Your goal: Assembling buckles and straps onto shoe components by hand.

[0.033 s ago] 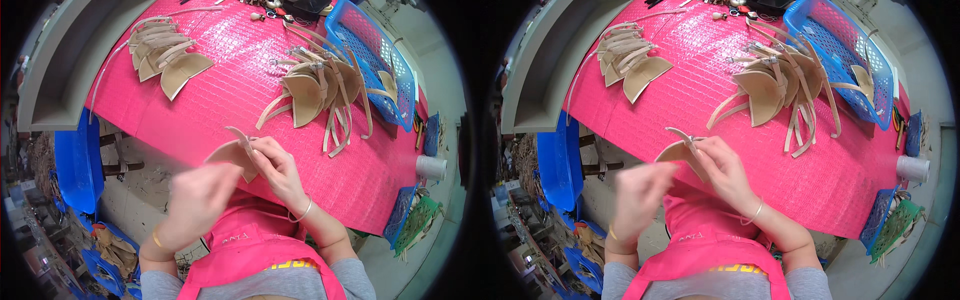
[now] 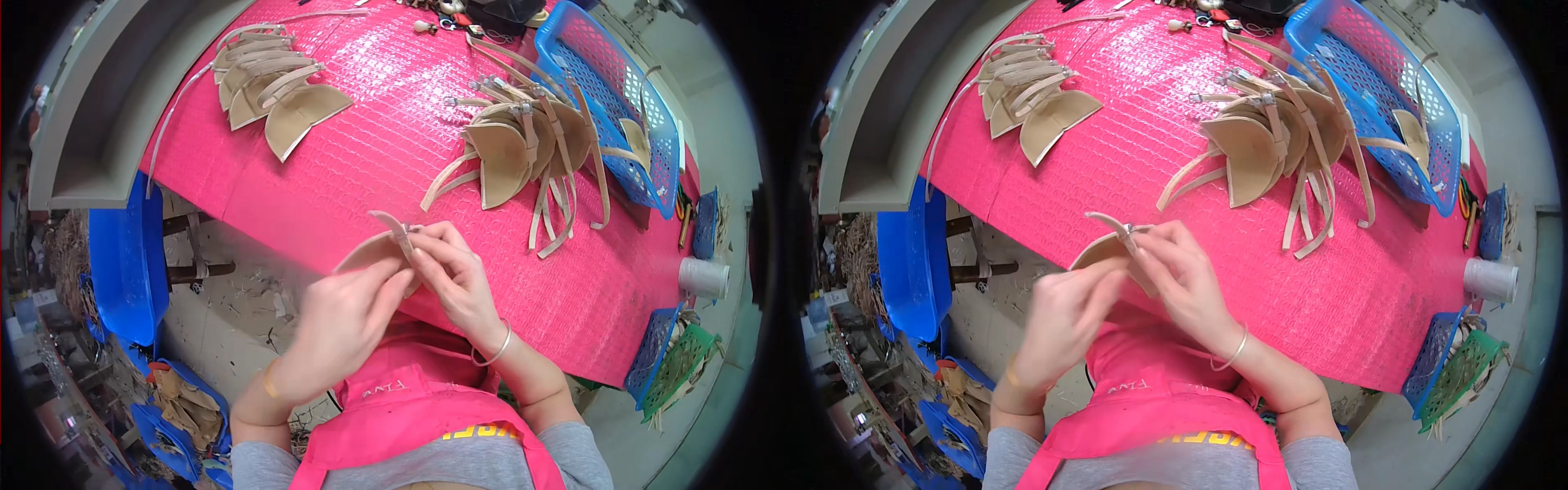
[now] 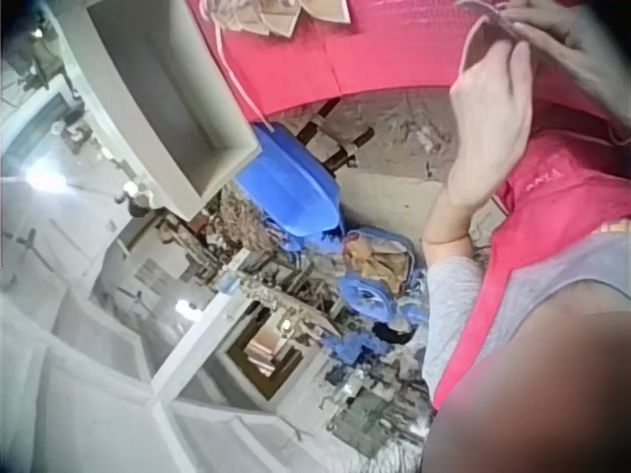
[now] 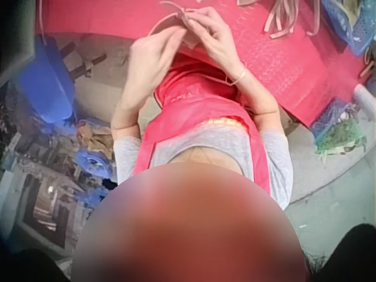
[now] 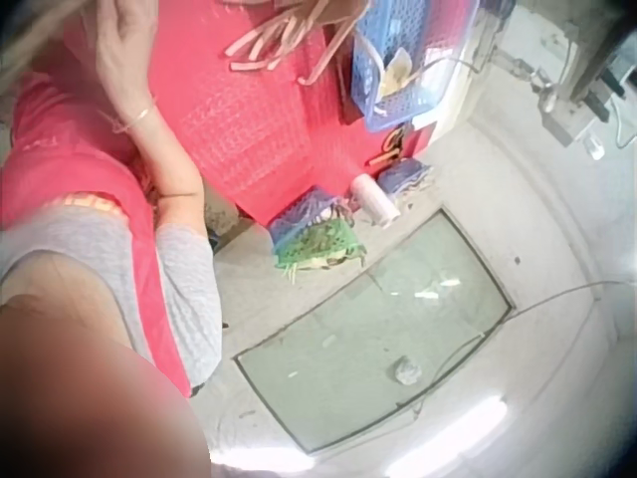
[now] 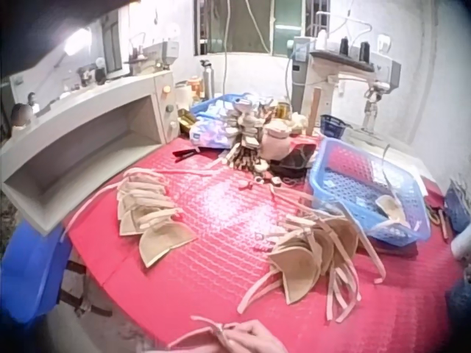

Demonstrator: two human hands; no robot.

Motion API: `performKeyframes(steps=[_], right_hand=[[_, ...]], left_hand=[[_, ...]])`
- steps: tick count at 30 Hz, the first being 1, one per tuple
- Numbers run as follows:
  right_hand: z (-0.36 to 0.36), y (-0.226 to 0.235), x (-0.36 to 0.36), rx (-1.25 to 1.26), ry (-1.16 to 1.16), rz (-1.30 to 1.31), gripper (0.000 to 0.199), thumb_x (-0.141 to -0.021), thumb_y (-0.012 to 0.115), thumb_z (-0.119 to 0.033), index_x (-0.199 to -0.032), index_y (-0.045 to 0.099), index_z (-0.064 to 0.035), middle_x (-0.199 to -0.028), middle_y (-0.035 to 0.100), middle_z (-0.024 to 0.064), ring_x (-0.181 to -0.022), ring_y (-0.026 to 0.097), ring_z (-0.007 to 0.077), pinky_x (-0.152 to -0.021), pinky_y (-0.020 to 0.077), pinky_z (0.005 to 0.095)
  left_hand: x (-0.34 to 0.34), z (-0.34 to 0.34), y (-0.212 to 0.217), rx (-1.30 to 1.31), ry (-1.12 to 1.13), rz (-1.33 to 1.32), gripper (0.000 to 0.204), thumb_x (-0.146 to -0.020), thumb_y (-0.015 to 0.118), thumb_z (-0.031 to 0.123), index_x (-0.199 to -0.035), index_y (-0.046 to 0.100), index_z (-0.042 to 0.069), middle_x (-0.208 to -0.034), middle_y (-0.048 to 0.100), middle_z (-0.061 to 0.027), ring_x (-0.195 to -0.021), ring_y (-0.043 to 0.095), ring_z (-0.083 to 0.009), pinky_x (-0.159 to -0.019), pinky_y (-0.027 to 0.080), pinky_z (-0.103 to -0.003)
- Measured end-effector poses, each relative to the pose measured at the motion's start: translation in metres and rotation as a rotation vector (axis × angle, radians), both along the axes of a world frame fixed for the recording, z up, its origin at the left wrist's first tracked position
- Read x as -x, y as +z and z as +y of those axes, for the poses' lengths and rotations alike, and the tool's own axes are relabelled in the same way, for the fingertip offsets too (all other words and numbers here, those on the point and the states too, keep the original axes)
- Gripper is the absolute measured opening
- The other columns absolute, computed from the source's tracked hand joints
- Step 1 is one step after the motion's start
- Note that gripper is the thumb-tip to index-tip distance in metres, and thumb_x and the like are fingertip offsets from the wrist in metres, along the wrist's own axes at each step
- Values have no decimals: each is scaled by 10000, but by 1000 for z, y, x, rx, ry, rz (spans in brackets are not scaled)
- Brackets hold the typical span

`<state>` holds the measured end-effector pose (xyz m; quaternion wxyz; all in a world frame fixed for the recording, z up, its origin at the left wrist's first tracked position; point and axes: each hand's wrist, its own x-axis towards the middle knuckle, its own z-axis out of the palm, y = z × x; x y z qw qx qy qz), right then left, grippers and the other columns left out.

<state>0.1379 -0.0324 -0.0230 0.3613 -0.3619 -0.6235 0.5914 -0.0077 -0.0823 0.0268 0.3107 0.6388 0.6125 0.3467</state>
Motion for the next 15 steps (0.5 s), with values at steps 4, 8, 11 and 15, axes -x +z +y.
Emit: performKeyframes(steps=[4, 8, 11, 15], right_hand=[[3, 19, -11, -345, 5, -369, 255, -773, 526, -22, -1023, 567, -3, -863, 524, 131, -815, 526, 204, -717, 424, 281], [30, 49, -25, -315, -8, -422, 237, -724, 562, 8, -951, 605, -40, -745, 535, 79, -635, 545, 196, -569, 444, 290], [36, 42, -29, -486, 36, -420, 235, -699, 586, 8, -921, 619, -64, -713, 538, 61, -595, 551, 201, -535, 446, 287], [17, 22, -37, -837, 81, -360, 268, -636, 648, -37, -900, 625, -75, -740, 564, 51, -629, 555, 185, -539, 447, 291]], left_hand=[[-12, 18, -51, 320, 80, -981, 182, -849, 526, 103, -914, 586, -56, -751, 592, -41, -694, 554, -86, -577, 447, -215], [-37, 15, -59, 406, 104, -1127, 172, -836, 510, 18, -981, 551, -66, -769, 593, -61, -681, 592, -124, -621, 500, -238], [-36, 17, -58, 379, -29, -1040, 193, -850, 500, 51, -1003, 550, -55, -795, 592, -62, -718, 595, -126, -645, 504, -247], [-36, 23, -48, 463, 140, -1439, 239, -874, 481, 126, -1032, 553, -39, -836, 608, -84, -791, 596, -138, -689, 501, -258]])
